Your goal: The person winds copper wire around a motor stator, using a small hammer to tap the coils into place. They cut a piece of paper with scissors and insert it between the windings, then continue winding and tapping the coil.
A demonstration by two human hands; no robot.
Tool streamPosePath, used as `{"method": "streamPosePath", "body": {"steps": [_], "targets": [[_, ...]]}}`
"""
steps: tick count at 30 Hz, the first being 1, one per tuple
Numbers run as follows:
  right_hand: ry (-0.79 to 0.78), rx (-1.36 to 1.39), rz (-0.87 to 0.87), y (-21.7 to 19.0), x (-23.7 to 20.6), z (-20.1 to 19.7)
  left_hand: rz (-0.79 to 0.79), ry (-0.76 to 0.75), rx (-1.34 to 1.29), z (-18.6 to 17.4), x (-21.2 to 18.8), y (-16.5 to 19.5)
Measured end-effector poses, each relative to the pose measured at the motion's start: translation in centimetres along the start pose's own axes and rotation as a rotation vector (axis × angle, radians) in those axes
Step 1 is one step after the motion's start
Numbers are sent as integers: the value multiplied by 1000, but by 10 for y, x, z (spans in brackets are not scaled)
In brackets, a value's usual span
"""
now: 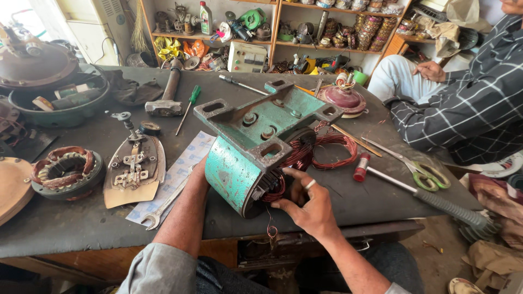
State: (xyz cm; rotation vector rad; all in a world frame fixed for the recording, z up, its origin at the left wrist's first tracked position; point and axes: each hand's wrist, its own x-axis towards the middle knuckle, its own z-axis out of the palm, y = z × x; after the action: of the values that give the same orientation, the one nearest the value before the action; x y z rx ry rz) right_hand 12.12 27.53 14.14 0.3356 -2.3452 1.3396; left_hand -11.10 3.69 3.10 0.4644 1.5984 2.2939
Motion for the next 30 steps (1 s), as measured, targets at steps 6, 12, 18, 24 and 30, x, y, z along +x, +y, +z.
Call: {"method": "streamPosePath", "body": {"steps": [6, 12, 18, 24, 30], "targets": [[-136, 41, 111, 5, 6, -4, 88, -6, 5, -4, 13, -10], [-251, 86, 173, 11, 10, -7, 81, -84, -46, -7, 13, -14], [-414, 250, 194, 23, 21, -10, 59, -151, -64, 0, 9, -5], [-327, 264, 139, 34, 25, -7, 46, -102, -287, -5, 11, -19], [-142, 9, 112, 19, 16, -6, 40, -142, -209, -3, 16, -14]]}}
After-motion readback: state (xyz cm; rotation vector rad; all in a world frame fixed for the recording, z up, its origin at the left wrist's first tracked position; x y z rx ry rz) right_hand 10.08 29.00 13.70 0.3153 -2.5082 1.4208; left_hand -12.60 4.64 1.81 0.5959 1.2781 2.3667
